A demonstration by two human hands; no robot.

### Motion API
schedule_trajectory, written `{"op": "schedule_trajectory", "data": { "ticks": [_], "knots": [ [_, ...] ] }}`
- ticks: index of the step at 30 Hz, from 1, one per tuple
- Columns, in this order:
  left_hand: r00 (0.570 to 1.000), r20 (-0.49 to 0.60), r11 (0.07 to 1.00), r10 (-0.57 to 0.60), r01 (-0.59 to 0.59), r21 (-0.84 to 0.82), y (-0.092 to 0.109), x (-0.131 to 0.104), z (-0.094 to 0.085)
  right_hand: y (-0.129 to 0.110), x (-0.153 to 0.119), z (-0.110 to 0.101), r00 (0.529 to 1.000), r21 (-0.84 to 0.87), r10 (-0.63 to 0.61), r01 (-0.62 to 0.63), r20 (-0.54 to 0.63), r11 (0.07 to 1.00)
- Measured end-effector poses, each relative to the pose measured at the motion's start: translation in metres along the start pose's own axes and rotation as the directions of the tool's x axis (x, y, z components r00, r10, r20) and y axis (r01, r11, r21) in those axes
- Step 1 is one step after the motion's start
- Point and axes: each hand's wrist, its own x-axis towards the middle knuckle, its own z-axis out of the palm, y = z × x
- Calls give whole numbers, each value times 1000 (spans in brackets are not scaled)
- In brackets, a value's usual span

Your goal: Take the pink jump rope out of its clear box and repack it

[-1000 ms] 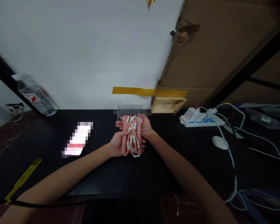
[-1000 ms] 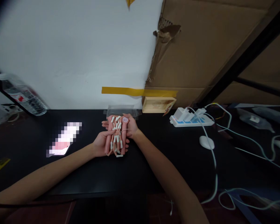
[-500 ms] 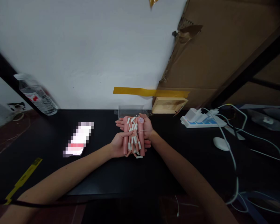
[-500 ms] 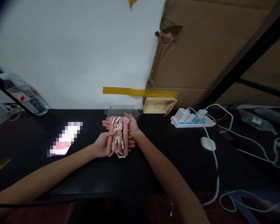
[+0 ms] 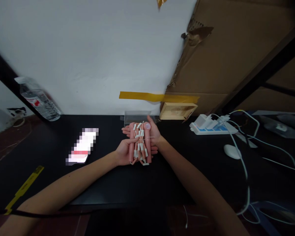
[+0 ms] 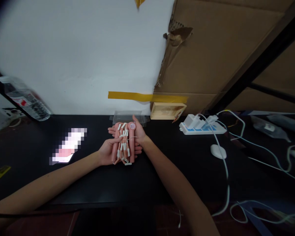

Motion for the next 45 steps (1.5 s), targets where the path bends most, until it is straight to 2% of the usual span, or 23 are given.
{"op": "schedule_trajectory", "data": {
  "ticks": [13, 23, 29, 31, 35, 39, 41, 43, 45],
  "knots": [
    [1000, -8, 1000, -2, 2, 1, -1, 1, -9, 0, 3, -3, 1000, 20, 2, -2, -6, 1000],
    [1000, -8, 1000, -9, 9, 1, -1, 0, -5, 0, 2, -3, 1000, -5, 6, -6, 21, 1000],
    [999, 18, 998, 27, -28, 49, 0, 0, -4, 0, 2, -7, 999, -27, -8, 10, 48, 1000],
    [999, -16, 994, 30, -28, 106, 3, 0, -7, 2, 3, -9, 998, -35, -47, 49, 52, 998],
    [980, -190, 960, 54, 1, 280, 15, -2, -10, 4, 6, -11, 985, -34, -170, 170, 19, 985],
    [942, -261, 889, 210, -73, 452, 32, -3, -1, 0, 6, -14, 965, -52, -249, 245, -77, 968],
    [910, -273, 810, 313, -105, 577, 41, -5, 4, -5, 5, -16, 938, -113, -331, 319, -108, 941],
    [864, -279, 661, 420, -80, 746, 50, -8, 7, -10, 2, -20, 888, -225, -439, 403, -139, 887],
    [808, -233, 425, 541, -23, 905, 54, -11, 7, -14, -3, -27, 815, -380, -556, 468, -162, 798]
  ]
}}
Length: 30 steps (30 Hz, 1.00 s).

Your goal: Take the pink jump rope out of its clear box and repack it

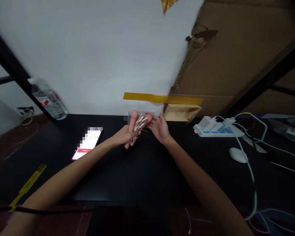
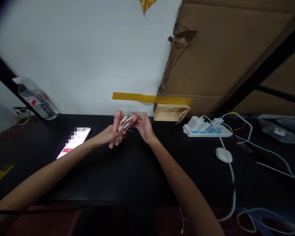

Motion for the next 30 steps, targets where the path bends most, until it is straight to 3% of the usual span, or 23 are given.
{"op": "schedule_trajectory", "data": {
  "ticks": [3, 6, 10, 13, 17, 23, 25, 27, 30],
  "knots": [
    [979, -56, 935, 197, -171, 311, -6, -1, -3, 0, -11, -20, 973, -256, -222, 200, -61, 946],
    [968, -32, 861, 251, -208, 465, -20, -1, 0, 3, -30, -40, 938, -471, -344, 287, -37, 834],
    [972, 3, 646, 236, -159, 747, -32, 1, 9, 3, -50, -54, 949, -693, -279, 299, 145, 657],
    [973, 31, 564, 230, -160, 810, -34, 2, 13, 2, -53, -53, 947, -774, -207, 321, 246, 546],
    [966, 42, 598, 254, -191, 778, -36, 1, 15, 1, -52, -49, 926, -817, -155, 377, 345, 435],
    [947, 72, 762, 314, -297, 575, -41, 0, 16, 1, -53, -52, 905, -864, -135, 426, 404, 268],
    [937, 84, 744, 339, -322, 586, -42, -1, 16, 3, -53, -55, 906, -873, -108, 423, 409, 242],
    [937, 134, 630, 323, -319, 708, -40, -1, 15, 7, -51, -59, 911, -881, -62, 411, 408, 233],
    [929, 259, 354, 263, -343, 870, -34, -1, 8, 12, -49, -63, 920, -899, 8, 381, 391, 215]
  ]
}}
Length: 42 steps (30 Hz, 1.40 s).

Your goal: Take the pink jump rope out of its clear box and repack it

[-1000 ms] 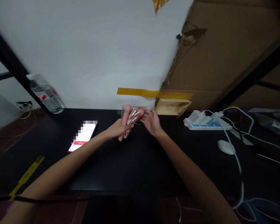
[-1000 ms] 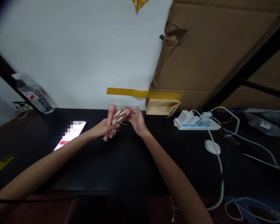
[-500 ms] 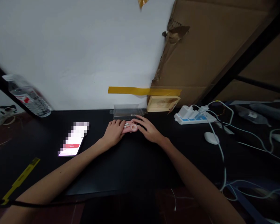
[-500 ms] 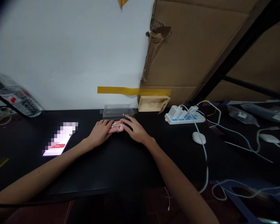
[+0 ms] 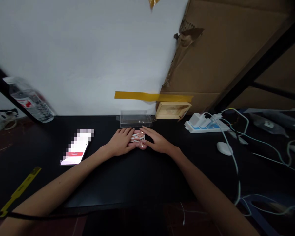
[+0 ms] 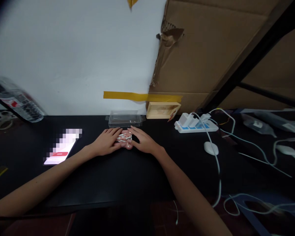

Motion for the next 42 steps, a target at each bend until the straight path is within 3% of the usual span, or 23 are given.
{"op": "schedule_trajectory", "data": {
  "ticks": [3, 6, 15, 19, 23, 30, 39, 42],
  "knots": [
    [998, 34, 987, 47, -52, 153, -8, -2, -10, 0, 0, 1, 999, -25, 28, -27, 33, 999],
    [999, 24, 978, 45, -49, 201, -17, -6, -13, -3, 0, -2, 997, -39, 48, -46, 53, 998],
    [987, -149, 978, 59, -27, 205, -14, -8, 8, -10, -2, -4, 996, -107, -4, 14, 87, 994],
    [986, -158, 968, 57, -16, 252, -10, -5, 11, -10, 1, 5, 993, -138, -55, 69, 105, 988],
    [990, -128, 967, 56, -22, 254, -8, -3, 11, -9, 4, 11, 997, -197, -69, 76, 40, 977],
    [994, -93, 971, 61, -38, 236, -3, 1, 8, -7, 6, 15, 993, -220, -106, 116, 59, 969],
    [976, -217, 971, -30, 81, 226, 0, -12, 10, -1, 7, 6, 993, -284, -79, 100, 83, 953],
    [980, -200, 985, -12, 46, 166, -7, -13, 13, -1, 6, 2, 995, -249, -58, 77, 83, 965]
  ]
}}
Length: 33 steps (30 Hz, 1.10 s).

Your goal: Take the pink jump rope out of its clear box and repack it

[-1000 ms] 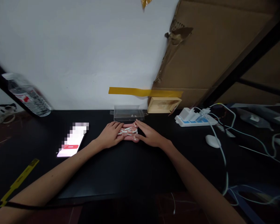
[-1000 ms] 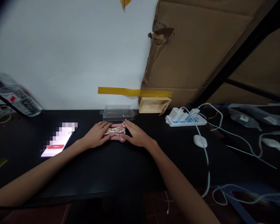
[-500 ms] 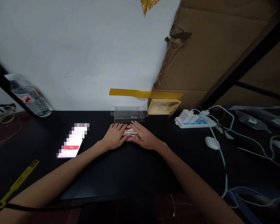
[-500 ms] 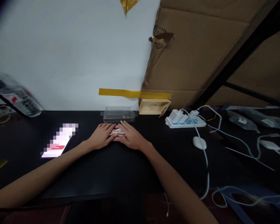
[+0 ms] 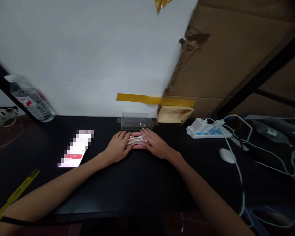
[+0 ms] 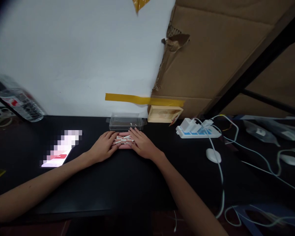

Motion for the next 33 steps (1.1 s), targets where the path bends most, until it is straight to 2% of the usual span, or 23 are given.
{"op": "schedule_trajectory", "data": {
  "ticks": [4, 10, 17, 22, 27, 33],
  "knots": [
    [993, 43, 987, 108, -102, -126, -12, 1, 0, 1, -4, -9, 1000, 94, -16, 16, -1, 995],
    [988, 68, 971, 142, -126, -203, -17, 3, -8, 10, -13, -22, 997, 164, 67, -59, -48, 985],
    [984, 97, 974, 150, -130, -187, -17, 2, -7, 14, -13, -22, 998, 179, 69, -67, -7, 982],
    [992, 56, 987, 109, -101, -128, -19, -2, 1, 10, -13, -25, 997, 190, 67, -61, -29, 980],
    [992, 66, 988, 104, -95, -119, -20, -2, 2, 17, -14, -26, 996, 219, 85, -74, -38, 973],
    [982, 101, 977, 159, -142, -159, -22, -2, -1, 30, -15, -21, 990, 217, 137, -143, 43, 966]
  ]
}}
